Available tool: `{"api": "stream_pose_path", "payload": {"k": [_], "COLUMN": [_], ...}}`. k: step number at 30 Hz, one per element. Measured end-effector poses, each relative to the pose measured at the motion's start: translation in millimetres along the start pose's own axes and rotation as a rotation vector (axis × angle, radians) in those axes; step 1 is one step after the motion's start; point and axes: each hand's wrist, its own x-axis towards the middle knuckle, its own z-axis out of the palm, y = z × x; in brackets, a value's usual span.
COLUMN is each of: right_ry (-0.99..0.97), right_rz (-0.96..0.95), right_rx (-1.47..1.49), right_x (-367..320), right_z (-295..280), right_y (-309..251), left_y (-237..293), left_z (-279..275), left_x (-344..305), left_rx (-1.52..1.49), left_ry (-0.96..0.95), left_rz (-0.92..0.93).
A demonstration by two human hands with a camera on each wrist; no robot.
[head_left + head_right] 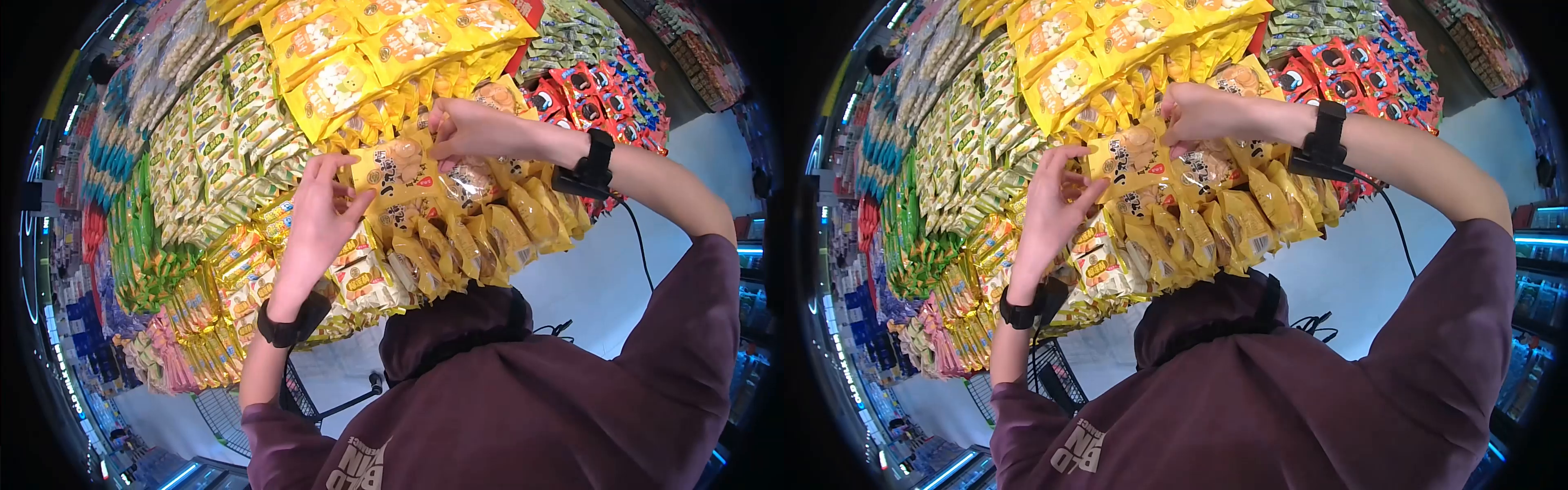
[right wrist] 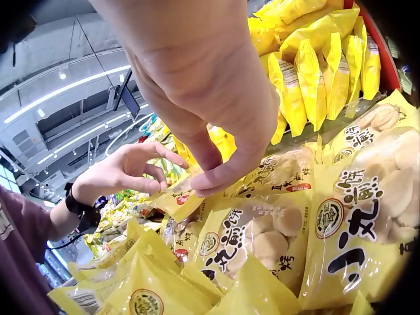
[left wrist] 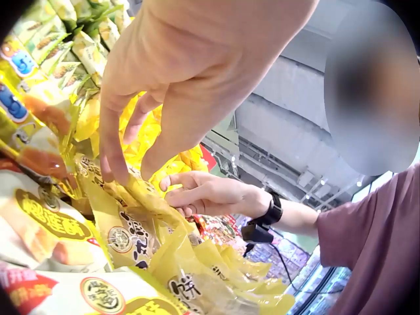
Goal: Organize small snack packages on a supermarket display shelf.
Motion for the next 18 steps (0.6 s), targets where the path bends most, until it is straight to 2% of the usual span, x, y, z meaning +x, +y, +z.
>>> {"api": "stream_pose_path", "payload": {"k": [1,4,5,6,7,10,13,16,18], "right_ry": [-0.006,-0.007,0.010,0.030,0.158,0.102,0.060,-0.059,-0.056], "right_rz": [-0.076,-0.295,-0.359,-0.424,-0.677,-0.689,-0.724,-0.609,-0.630], "right_rx": [-0.152,-0.594,-0.731,-0.866,-0.960,-1.052,-0.967,-1.052,-1.112], "right_x": [1,-5,-12,-18,-15,-21,-20,-18,-18], "right_z": [-1,2,5,9,14,20,23,24,24], "right_y": [-1,-13,-20,-26,-10,-12,-6,-2,-2], "left_y": [7,6,11,11,9,7,-2,-1,-1], "left_z": [1,3,4,6,8,10,15,16,15], "left_x": [-6,-16,-19,-20,-19,-15,-13,-12,-13], "left_rx": [0.025,0.334,0.239,0.264,0.289,0.383,0.425,0.462,0.495], "left_ry": [0.018,0.088,-0.027,-0.048,-0.071,-0.141,-0.175,-0.186,-0.174], "left_rz": [0.010,0.352,0.250,0.300,0.352,0.409,0.402,0.394,0.402]}}
